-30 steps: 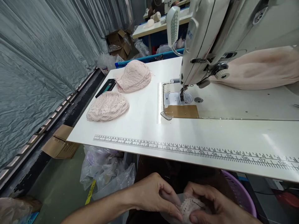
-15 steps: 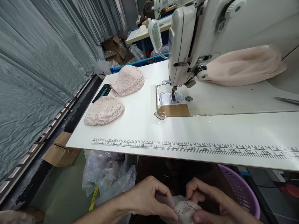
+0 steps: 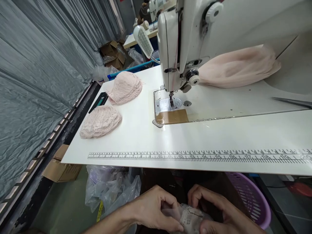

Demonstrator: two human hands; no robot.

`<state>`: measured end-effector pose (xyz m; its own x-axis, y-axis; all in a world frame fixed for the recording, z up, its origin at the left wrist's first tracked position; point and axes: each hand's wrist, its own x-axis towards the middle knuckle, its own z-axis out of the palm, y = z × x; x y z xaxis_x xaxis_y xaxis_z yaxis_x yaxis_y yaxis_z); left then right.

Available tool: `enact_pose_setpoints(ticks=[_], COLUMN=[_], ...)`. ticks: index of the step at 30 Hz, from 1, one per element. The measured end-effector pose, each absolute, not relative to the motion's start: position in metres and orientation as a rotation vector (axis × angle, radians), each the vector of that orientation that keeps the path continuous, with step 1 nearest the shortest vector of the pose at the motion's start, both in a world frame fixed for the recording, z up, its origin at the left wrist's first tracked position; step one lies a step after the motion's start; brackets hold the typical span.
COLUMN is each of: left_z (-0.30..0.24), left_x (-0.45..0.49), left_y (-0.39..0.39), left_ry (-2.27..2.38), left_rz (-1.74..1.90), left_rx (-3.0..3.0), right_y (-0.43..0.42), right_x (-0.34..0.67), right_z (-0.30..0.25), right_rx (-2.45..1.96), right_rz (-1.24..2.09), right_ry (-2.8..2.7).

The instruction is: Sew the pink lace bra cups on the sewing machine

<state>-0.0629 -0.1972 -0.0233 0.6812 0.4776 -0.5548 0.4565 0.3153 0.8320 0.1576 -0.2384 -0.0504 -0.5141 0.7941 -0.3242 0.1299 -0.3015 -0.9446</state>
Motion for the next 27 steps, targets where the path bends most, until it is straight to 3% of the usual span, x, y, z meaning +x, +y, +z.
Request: enact_pose_setpoints(ticks=[10,27], left_z=[-0.023,-0.023], left_x=[-0.059,-0.067], left_y=[-0.193,-0.194], left_ry=[0.938,0.894], left_rz=[-0.009,-0.033], left_rx=[1.312,1.253], right_y=[-0.225,-0.228], right_x=[0.149,0.144], right_z=[-0.045,-0.054], right_rx=[-0.983,-1.140], right_rz=[1.918,1.971], right_ry=[-1.475,-1.476])
